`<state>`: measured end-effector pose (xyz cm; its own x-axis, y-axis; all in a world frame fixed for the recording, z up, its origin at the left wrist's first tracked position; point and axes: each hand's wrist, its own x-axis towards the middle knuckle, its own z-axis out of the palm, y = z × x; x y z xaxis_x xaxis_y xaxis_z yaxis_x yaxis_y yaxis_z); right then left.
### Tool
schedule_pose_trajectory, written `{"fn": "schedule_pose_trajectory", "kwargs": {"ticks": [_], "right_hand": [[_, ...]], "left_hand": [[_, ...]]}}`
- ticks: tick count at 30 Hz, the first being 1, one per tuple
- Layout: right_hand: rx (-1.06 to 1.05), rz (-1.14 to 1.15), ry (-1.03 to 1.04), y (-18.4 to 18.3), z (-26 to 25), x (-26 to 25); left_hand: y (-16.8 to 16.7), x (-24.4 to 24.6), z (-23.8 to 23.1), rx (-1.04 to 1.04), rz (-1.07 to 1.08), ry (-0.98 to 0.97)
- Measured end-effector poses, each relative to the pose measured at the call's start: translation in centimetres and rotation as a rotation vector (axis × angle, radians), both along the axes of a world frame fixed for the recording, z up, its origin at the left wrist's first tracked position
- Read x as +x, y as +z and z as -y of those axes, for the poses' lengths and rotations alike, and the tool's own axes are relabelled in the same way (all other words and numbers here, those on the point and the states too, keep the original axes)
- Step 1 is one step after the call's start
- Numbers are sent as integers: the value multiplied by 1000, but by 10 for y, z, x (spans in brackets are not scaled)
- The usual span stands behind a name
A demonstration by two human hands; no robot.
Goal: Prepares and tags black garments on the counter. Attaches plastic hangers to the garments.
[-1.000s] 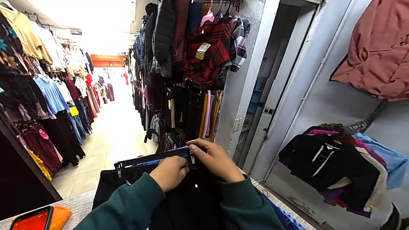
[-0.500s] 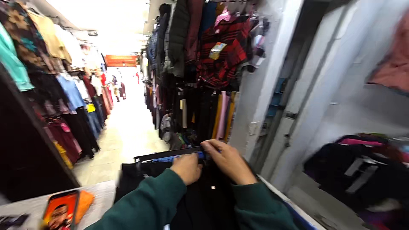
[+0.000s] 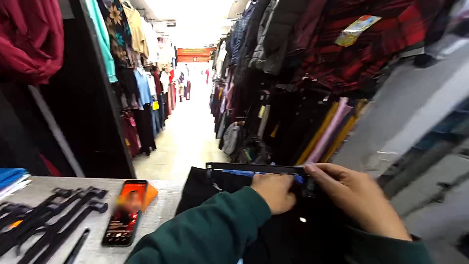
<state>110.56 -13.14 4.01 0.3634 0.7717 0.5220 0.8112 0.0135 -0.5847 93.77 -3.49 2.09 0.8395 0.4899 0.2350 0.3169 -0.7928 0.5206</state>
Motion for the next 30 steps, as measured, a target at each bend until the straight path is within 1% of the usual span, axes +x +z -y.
{"fn": "schedule_pose_trajectory", "kwargs": {"ticks": [2,5,7,9,14,17,20,22,24,26,28,30], "right_hand": [[67,-85,39,9,7,-10],[206,-178,198,17,10,-22],[255,-226,274,18,8,-25],[285,-280,297,16,5,-26],[315,-323,297,14,3,-27],[340,-335,297,14,2,-28],[376,-300,321,13,1,-29],[345,-289,328,14,2,-27],[270,-289,308,15,4,-24],[194,-246,206,14,6,-25],[176,-134,70,13,7,-31],[201,4,-26,15,7,-37]], "left_hand": [[-1,-4,-1,21,80,-52],[1,-6,-1,-10,189,-134],[8,-10,2,-55,226,-142],[15,-14,5,-144,207,-118],[23,-14,12,-388,189,3],[23,-11,14,-430,159,6],[26,-11,15,-437,114,11],[26,-12,16,-420,100,7],[25,-12,15,-401,96,-4],[22,-13,14,-377,94,-22],[21,-13,15,-344,79,-42],[20,-13,16,-291,66,-63]]}}
